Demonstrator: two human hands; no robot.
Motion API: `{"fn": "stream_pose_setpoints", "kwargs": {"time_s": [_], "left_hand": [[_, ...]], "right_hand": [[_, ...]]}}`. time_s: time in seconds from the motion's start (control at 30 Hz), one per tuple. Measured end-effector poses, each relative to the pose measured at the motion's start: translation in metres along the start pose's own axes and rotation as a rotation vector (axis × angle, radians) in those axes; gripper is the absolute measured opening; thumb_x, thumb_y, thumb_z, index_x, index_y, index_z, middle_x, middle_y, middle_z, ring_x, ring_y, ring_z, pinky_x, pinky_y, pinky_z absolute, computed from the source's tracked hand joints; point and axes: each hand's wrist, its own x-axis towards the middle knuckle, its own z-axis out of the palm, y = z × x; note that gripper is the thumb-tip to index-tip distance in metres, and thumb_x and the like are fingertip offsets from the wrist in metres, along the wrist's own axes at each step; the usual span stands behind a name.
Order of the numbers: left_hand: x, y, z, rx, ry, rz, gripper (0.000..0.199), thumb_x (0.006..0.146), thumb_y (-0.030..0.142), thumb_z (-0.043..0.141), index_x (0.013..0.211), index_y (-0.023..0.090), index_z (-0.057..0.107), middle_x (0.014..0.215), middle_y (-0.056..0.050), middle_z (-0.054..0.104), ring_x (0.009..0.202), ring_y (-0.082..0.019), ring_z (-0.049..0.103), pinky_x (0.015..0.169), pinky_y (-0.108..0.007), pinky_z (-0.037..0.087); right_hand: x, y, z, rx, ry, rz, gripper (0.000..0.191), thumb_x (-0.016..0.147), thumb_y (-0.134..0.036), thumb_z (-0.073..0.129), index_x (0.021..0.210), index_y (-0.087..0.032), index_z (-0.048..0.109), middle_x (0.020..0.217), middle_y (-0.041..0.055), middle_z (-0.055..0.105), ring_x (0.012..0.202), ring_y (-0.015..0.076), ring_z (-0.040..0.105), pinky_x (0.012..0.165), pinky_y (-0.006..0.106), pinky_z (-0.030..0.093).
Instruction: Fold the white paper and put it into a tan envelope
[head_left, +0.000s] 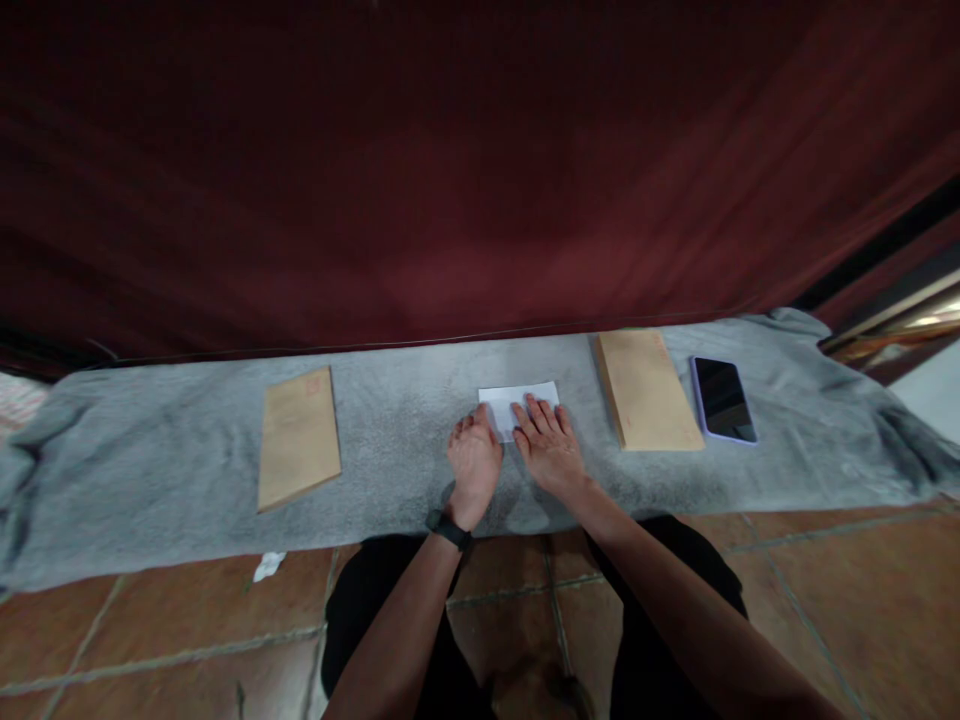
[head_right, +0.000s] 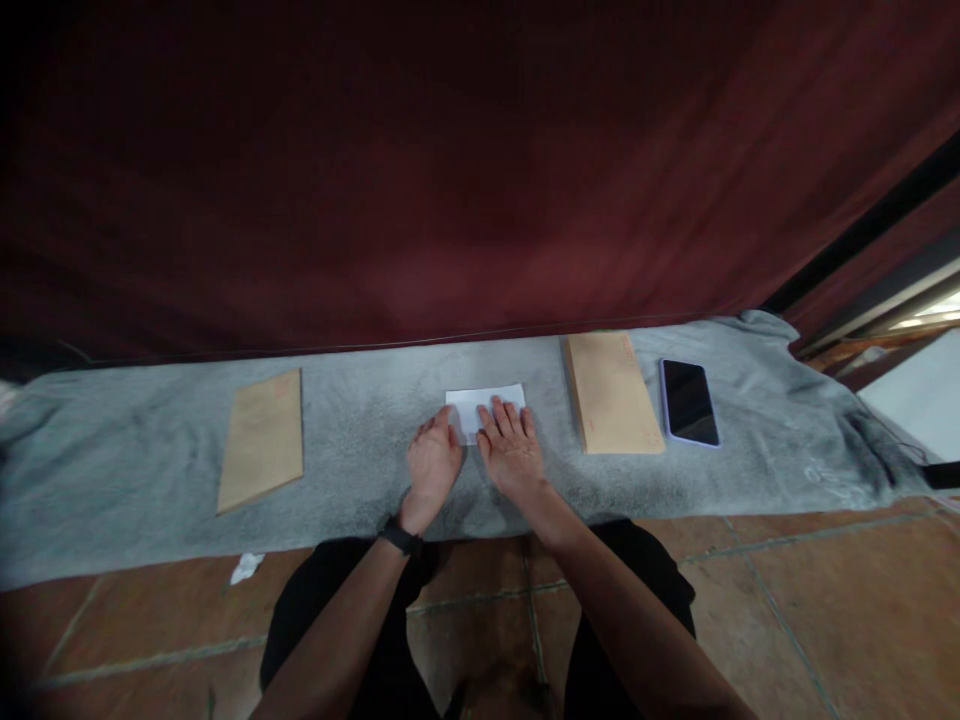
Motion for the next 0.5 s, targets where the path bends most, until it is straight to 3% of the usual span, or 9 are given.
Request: {"fn": "stream_pose_setpoints", "kwargs": {"time_s": [0.13, 0.23, 0.3, 0.4, 0.5], "left_hand": [[-0.003, 0.004, -0.006, 0.050, -0.028, 0.003, 0.039, 0.100, 0.013, 0.039, 0.134, 0.015, 0.060, 0.110, -0.015, 0.072, 0.107, -0.029, 0.067, 0.092, -0.040, 0.053], [-0.006, 0.009, -0.006, 0.093, -0.008, 0.023, 0.042, 0.100, 0.014, 0.040, 0.138, 0.013, 0.057, 0.121, -0.019, 0.067, 0.116, -0.032, 0.062, 0.098, -0.047, 0.051], [-0.009, 0.012, -0.002, 0.057, 0.015, 0.121, 0.046, 0.101, 0.014, 0.039, 0.145, 0.013, 0.052, 0.139, -0.019, 0.060, 0.131, -0.032, 0.055, 0.108, -0.050, 0.045], [-0.011, 0.017, 0.008, -0.089, -0.024, 0.388, 0.052, 0.103, 0.016, 0.036, 0.155, 0.019, 0.041, 0.160, -0.011, 0.045, 0.149, -0.024, 0.039, 0.123, -0.043, 0.033], [-0.012, 0.019, 0.016, -0.175, -0.053, 0.413, 0.056, 0.107, 0.032, 0.036, 0.160, 0.016, 0.032, 0.163, -0.012, 0.041, 0.153, -0.022, 0.034, 0.126, -0.041, 0.029]], "right_hand": [[0.000, 0.001, 0.002, 0.003, -0.005, -0.013, 0.052, 0.107, -0.035, 0.035, 0.156, -0.020, 0.045, 0.166, 0.0114, 0.036, 0.149, 0.0324, 0.039, 0.123, 0.056, 0.023], [-0.001, 0.002, 0.003, -0.001, 0.004, -0.021, 0.052, 0.107, -0.035, 0.035, 0.156, -0.020, 0.044, 0.166, 0.0111, 0.037, 0.150, 0.0322, 0.039, 0.123, 0.056, 0.023], [-0.002, 0.004, 0.004, -0.017, 0.000, -0.030, 0.053, 0.106, -0.033, 0.036, 0.157, -0.020, 0.043, 0.164, 0.0113, 0.039, 0.150, 0.0322, 0.038, 0.123, 0.057, 0.022], [-0.004, 0.007, 0.004, -0.058, -0.036, -0.066, 0.055, 0.102, -0.023, 0.039, 0.157, -0.015, 0.043, 0.163, 0.0140, 0.042, 0.151, 0.0318, 0.036, 0.124, 0.055, 0.021], [-0.005, 0.007, 0.003, -0.089, -0.061, -0.075, 0.059, 0.100, -0.018, 0.038, 0.158, -0.013, 0.040, 0.165, 0.0144, 0.038, 0.152, 0.0316, 0.034, 0.125, 0.054, 0.021]]}}
